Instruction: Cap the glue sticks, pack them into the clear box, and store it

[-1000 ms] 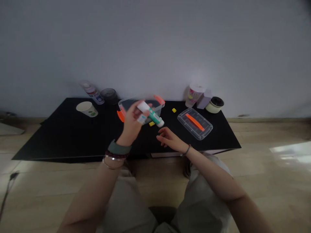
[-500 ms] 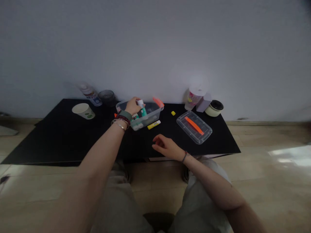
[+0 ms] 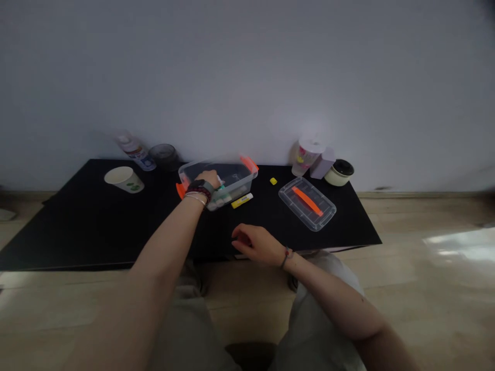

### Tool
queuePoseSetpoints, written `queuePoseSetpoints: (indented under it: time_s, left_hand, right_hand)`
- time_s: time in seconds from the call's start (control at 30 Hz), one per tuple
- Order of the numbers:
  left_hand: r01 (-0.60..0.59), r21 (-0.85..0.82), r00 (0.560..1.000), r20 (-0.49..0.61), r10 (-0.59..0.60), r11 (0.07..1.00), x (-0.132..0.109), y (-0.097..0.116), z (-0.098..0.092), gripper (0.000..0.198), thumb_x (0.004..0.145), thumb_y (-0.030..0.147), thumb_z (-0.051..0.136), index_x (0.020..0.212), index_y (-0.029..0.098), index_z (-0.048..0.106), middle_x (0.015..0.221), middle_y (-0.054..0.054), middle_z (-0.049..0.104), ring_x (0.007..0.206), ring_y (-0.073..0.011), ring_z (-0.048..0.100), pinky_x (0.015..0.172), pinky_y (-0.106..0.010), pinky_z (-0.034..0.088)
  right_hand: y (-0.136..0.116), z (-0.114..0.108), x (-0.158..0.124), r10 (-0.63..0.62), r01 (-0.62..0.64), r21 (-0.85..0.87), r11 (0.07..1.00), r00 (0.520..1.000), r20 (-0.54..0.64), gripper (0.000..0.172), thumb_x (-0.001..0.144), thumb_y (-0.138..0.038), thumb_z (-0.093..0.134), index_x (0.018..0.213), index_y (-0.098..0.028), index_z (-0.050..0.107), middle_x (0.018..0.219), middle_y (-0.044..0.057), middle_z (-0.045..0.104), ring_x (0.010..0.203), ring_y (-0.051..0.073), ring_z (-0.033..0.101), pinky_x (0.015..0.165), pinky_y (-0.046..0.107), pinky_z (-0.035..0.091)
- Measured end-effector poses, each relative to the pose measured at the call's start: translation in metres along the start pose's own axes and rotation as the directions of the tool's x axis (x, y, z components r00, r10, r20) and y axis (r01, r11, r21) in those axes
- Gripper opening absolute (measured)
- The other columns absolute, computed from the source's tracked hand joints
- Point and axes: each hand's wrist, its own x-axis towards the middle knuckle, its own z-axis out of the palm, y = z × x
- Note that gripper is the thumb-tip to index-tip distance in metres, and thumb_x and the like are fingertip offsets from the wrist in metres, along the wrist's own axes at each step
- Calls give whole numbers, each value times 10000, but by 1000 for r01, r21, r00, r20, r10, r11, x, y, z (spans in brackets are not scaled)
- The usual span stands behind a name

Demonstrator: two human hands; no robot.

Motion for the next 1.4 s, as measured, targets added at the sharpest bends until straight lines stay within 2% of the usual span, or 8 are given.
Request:
queuePoseSetpoints:
  time_s: [0.3, 0.43, 0.53, 0.6, 0.73, 0.8, 1.0, 1.4]
  left_hand:
    - [-32, 160, 999, 42, 26, 987, -13, 5, -3, 346, 772, 234, 684, 1085, 91, 719, 1197, -243, 681, 1101, -358, 659, 892, -390, 506]
    - [-89, 48, 974, -205, 97, 995, -34, 16, -15, 310, 840, 287, 613, 1103, 156, 713, 1124, -180, 711, 1065, -312, 658, 868, -374, 508]
    - [-307, -47, 817, -525, 238, 951, -67, 30, -12, 334, 944, 289, 448, 1158, 171, 675, 1108, -137, 703, 1070, -254, 630, 902, -357, 490]
    - [-483, -4, 689, -619, 377, 876, -90, 40, 0, 348, 960, 252, 397, 1164, 168, 666, 1117, -127, 692, 1069, -245, 619, 928, -372, 478]
    - [-729, 219, 535, -408, 740, 648, -117, 55, 42, 347, 924, 160, 439, 1172, 180, 680, 1146, -128, 688, 1080, -260, 624, 905, -388, 474]
    - [-712, 276, 563, -326, 760, 646, -118, 58, 63, 396, 918, 125, 435, 1256, 149, 639, 1255, -150, 655, 1147, -285, 601, 921, -410, 467]
    - [-541, 252, 767, -243, 594, 802, -103, 46, 88, 446, 920, 78, 399, 1336, 111, 558, 1308, -182, 621, 1218, -294, 555, 937, -426, 463]
    - [-396, 125, 909, -89, 408, 910, -112, 55, 84, 290, 942, 242, 502, 1206, 186, 610, 1171, -166, 624, 1155, -307, 536, 857, -375, 466]
  right_hand:
    - [11, 8, -1, -72, 72, -147, 987, 997, 3, 86, 940, -219, 576, 1017, -180, 584, 841, 2, 618, 725, 119, 545, 673, 236, 385]
    - [12, 5, -2, -80, 78, -172, 982, 997, -4, 86, 940, -216, 578, 1014, -174, 588, 832, 0, 618, 708, 114, 536, 660, 233, 373]
    - [15, 4, -4, -83, 79, -196, 977, 996, -13, 73, 932, -210, 590, 995, -174, 595, 826, 1, 621, 707, 115, 536, 654, 234, 364]
    - [17, 4, -4, -83, 77, -206, 975, 996, -18, 61, 925, -202, 596, 981, -176, 600, 824, 2, 623, 708, 115, 539, 653, 233, 362]
    - [22, 3, -3, -91, 82, -219, 972, 995, -29, 38, 920, -191, 601, 953, -175, 604, 810, 2, 625, 700, 112, 539, 663, 231, 363]
    - [25, 3, -2, -96, 87, -230, 969, 995, -28, 27, 924, -191, 596, 940, -171, 604, 809, 5, 629, 705, 113, 541, 669, 232, 361]
    - [33, 0, 1, -69, 60, -295, 954, 997, -20, 31, 926, -200, 600, 921, -171, 612, 829, 14, 638, 726, 120, 548, 678, 236, 351]
    - [33, -2, -1, -62, 62, -386, 920, 998, 13, 61, 942, -213, 584, 949, -162, 618, 863, 30, 669, 762, 134, 587, 680, 243, 357]
